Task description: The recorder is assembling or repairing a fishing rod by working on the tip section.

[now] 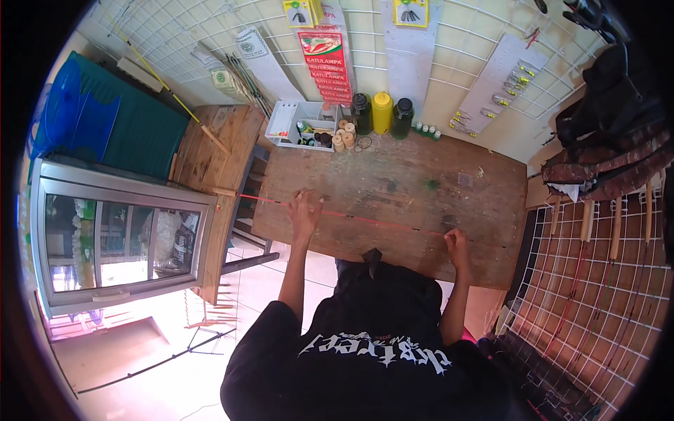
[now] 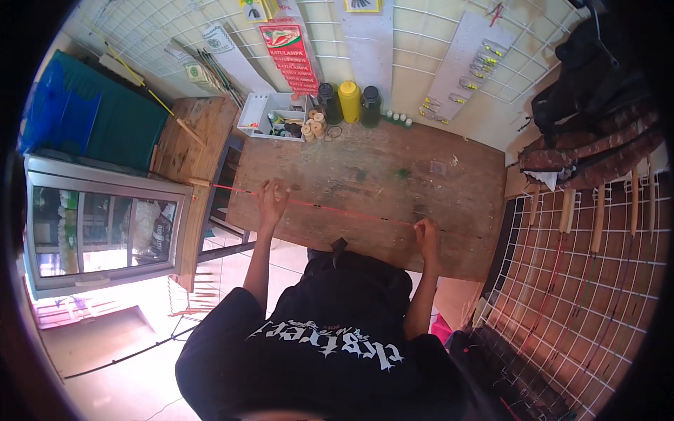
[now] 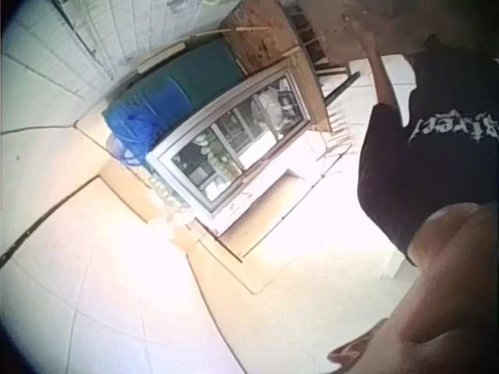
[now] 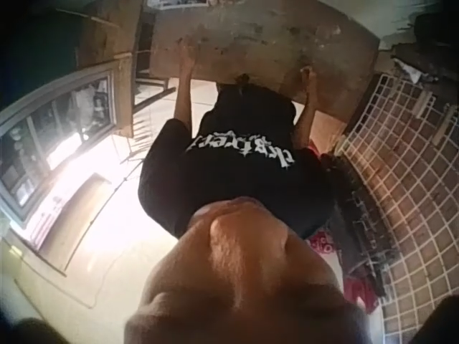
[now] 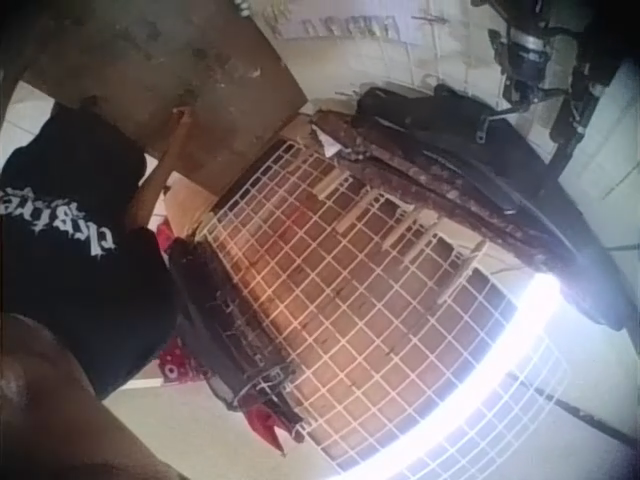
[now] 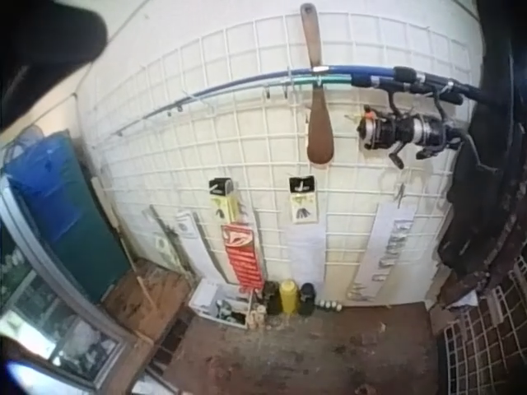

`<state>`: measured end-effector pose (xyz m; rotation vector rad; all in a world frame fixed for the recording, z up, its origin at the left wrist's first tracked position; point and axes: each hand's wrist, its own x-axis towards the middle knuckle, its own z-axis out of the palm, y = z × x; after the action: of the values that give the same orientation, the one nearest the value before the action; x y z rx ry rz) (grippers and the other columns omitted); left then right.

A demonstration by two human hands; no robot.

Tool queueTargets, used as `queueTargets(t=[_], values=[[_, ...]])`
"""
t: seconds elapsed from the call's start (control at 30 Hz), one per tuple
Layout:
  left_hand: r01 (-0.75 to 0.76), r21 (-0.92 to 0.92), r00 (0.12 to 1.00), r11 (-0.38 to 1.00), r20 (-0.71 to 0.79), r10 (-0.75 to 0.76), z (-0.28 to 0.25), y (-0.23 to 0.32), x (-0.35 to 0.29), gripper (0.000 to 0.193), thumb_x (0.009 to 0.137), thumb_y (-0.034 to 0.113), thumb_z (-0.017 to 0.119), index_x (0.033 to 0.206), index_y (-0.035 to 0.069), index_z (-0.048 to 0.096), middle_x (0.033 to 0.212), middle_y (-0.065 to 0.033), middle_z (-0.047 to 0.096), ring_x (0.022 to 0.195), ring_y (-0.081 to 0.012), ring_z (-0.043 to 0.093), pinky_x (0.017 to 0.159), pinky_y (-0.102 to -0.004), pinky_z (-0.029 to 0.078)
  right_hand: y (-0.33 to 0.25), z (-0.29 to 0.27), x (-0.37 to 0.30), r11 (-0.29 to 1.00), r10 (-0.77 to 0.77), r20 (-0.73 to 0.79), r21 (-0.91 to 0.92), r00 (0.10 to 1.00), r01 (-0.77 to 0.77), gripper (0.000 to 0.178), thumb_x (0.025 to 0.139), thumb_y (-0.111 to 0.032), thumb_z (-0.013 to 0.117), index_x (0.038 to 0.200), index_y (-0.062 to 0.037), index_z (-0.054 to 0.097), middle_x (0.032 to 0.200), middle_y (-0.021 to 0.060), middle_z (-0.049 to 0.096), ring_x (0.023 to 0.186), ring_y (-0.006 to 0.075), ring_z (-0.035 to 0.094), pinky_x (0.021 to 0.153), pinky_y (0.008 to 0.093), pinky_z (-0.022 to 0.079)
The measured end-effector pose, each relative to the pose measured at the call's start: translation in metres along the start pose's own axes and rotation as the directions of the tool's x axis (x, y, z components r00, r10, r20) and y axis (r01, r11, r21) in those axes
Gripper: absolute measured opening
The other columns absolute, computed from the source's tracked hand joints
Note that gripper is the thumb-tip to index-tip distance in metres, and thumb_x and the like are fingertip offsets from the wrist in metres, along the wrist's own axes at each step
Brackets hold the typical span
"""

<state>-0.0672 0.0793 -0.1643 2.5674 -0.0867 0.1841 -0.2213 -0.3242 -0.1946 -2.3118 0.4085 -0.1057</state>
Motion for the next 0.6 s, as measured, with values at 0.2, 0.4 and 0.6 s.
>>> queueTargets(t=[0.2, 0.4, 0.6], values=[[0.141, -0.065, 0.950, 0.988, -0.272, -0.153, 0.001, -0.028, -0.018, 0.033, 0.082, 0.023, 0.064, 0.110, 0.007, 0.059, 0.115, -0.0204, 0.051, 0.109, -0.0368, 0.048, 0.094, -0.0465, 0.037, -0.024, 0.003, 0.001, 0.994, 0.095, -0.025, 0.049, 0.995, -0.094, 0.008, 0.082, -0.010, 0.061, 0.083, -0.0018, 0.059, 0.086, 0.0181, 0.060, 0.087, 0.0351, 0.057, 0.079, 0.0421, 0.043], [0.122, -0.127, 0.941, 0.984, -0.300, -0.156, -0.039, -0.029, 0.064, 0.028, 0.084, 0.020, 0.062, 0.107, 0.004, 0.061, 0.104, -0.0194, 0.053, 0.102, -0.0356, 0.051, 0.087, -0.0419, 0.040, -0.038, -0.004, -0.001, 1.000, 0.017, -0.267, 0.000, 0.964, -0.017, 0.008, 0.083, -0.011, 0.062, 0.084, -0.0022, 0.062, 0.082, 0.0155, 0.063, 0.085, 0.0333, 0.058, 0.076, 0.0410, 0.043], [-0.003, -0.147, 0.941, 0.989, -0.337, -0.047, -0.052, -0.070, 0.162, 0.020, 0.082, 0.019, 0.063, 0.095, 0.004, 0.064, 0.090, -0.0130, 0.062, 0.089, -0.0311, 0.058, 0.082, -0.0413, 0.044, -0.070, -0.017, -0.002, 0.980, 0.050, -0.506, -0.143, 0.861, -0.141, 0.015, 0.084, -0.016, 0.065, 0.091, -0.0031, 0.065, 0.084, 0.0122, 0.066, 0.082, 0.0270, 0.060, 0.077, 0.0374, 0.044]])
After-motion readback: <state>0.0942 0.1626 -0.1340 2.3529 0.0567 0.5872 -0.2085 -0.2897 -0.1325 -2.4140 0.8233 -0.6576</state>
